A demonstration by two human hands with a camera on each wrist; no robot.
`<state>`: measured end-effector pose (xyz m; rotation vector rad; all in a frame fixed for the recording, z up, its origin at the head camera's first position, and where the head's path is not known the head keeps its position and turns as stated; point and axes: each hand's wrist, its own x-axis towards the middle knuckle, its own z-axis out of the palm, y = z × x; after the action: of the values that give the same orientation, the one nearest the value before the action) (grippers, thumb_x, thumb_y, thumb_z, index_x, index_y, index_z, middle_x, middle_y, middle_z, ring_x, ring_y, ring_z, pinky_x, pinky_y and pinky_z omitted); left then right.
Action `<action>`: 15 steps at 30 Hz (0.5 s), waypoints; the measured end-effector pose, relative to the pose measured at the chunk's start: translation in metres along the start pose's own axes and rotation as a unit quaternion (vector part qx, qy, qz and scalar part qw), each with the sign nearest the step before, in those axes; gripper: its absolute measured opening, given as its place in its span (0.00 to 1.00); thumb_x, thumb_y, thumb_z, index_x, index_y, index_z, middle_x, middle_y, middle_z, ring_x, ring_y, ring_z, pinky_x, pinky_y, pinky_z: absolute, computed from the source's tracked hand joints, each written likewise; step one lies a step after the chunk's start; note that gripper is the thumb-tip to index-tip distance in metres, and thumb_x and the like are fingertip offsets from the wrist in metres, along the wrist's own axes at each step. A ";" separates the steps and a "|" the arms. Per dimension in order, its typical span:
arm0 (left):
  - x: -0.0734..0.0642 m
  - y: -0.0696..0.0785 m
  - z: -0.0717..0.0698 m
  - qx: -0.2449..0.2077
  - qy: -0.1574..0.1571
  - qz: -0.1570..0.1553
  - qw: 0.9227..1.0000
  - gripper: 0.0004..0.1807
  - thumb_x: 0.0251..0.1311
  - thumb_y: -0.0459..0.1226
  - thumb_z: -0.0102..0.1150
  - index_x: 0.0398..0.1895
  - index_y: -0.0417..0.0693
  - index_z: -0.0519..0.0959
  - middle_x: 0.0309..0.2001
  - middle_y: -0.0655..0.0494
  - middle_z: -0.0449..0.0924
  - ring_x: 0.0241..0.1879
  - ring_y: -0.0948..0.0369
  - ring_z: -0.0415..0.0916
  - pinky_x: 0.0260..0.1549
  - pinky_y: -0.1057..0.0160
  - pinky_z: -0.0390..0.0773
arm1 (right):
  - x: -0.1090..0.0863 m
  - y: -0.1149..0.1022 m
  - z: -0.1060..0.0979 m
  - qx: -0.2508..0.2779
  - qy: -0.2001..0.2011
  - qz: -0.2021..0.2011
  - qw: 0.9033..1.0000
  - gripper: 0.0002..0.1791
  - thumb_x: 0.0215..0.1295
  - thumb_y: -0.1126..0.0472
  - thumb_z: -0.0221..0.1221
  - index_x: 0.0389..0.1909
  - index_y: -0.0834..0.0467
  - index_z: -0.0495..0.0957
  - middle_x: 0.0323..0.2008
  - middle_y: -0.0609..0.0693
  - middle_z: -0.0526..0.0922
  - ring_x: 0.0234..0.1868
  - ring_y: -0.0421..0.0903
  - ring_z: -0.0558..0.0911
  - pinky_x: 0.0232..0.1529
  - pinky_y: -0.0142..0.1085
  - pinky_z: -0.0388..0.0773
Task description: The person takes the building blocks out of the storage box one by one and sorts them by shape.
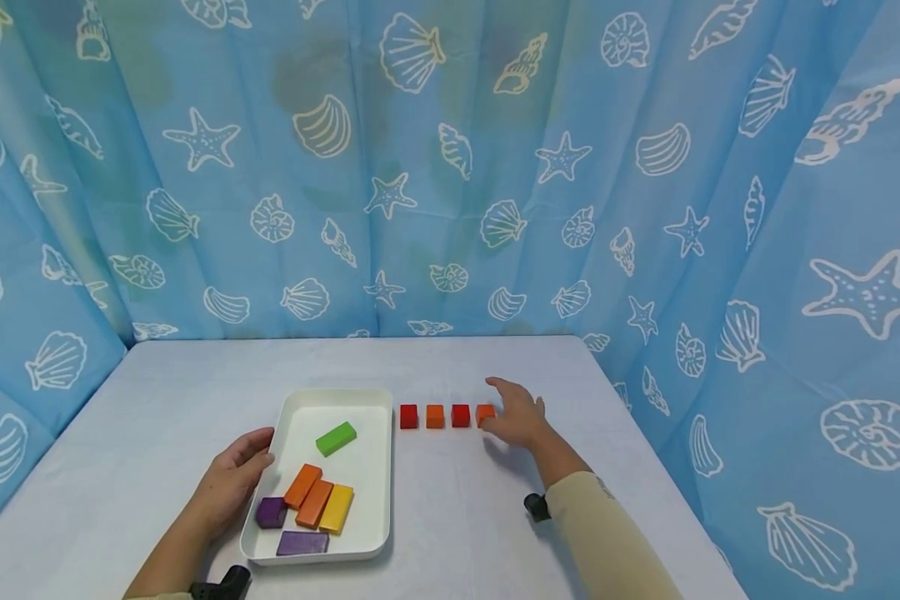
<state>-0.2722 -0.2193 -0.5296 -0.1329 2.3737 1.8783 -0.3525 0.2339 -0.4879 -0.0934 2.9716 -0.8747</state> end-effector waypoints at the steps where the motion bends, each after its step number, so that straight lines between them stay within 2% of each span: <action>1: 0.000 0.000 -0.001 -0.001 -0.002 0.000 1.000 0.32 0.79 0.39 0.53 0.82 0.43 0.60 0.82 0.40 0.58 0.80 0.41 0.55 0.75 0.41 0.61 | 0.000 -0.004 0.000 -0.006 0.005 -0.003 1.000 0.47 0.62 0.57 0.71 0.82 0.53 0.62 0.80 0.62 0.62 0.79 0.66 0.59 0.75 0.75 0.44; 2: -0.001 0.000 -0.001 -0.002 -0.003 0.000 1.000 0.32 0.79 0.39 0.53 0.82 0.44 0.60 0.82 0.40 0.59 0.80 0.42 0.55 0.75 0.41 0.61 | 0.000 -0.009 0.000 -0.012 0.010 -0.007 1.000 0.48 0.61 0.56 0.71 0.82 0.53 0.62 0.80 0.62 0.62 0.80 0.66 0.58 0.75 0.76 0.41; 5: -0.002 0.000 -0.002 -0.004 -0.007 0.001 1.000 0.32 0.79 0.39 0.52 0.82 0.43 0.61 0.81 0.40 0.59 0.81 0.42 0.55 0.75 0.41 0.60 | 0.000 -0.027 0.002 -0.007 0.018 -0.012 1.000 0.51 0.59 0.55 0.72 0.83 0.52 0.60 0.81 0.63 0.59 0.81 0.66 0.54 0.75 0.76 0.42; 9: -0.002 0.000 -0.003 -0.001 -0.007 0.005 1.000 0.32 0.79 0.39 0.52 0.82 0.43 0.61 0.81 0.40 0.59 0.80 0.41 0.55 0.75 0.41 0.61 | 0.000 -0.053 0.009 0.013 0.019 -0.022 1.000 0.51 0.61 0.53 0.73 0.84 0.51 0.59 0.82 0.62 0.56 0.82 0.64 0.52 0.76 0.72 0.51; 15: -0.001 -0.001 -0.003 0.002 -0.007 0.009 1.000 0.31 0.79 0.39 0.52 0.82 0.45 0.61 0.81 0.41 0.60 0.80 0.42 0.56 0.75 0.41 0.61 | -0.007 -0.093 0.020 0.065 0.023 -0.042 0.997 0.49 0.64 0.53 0.72 0.83 0.51 0.60 0.82 0.58 0.59 0.81 0.61 0.58 0.71 0.69 0.66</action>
<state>-0.2712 -0.2224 -0.5294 -0.0982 2.3782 1.8751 -0.3404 0.1459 -0.4540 -0.1968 2.9612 -1.0931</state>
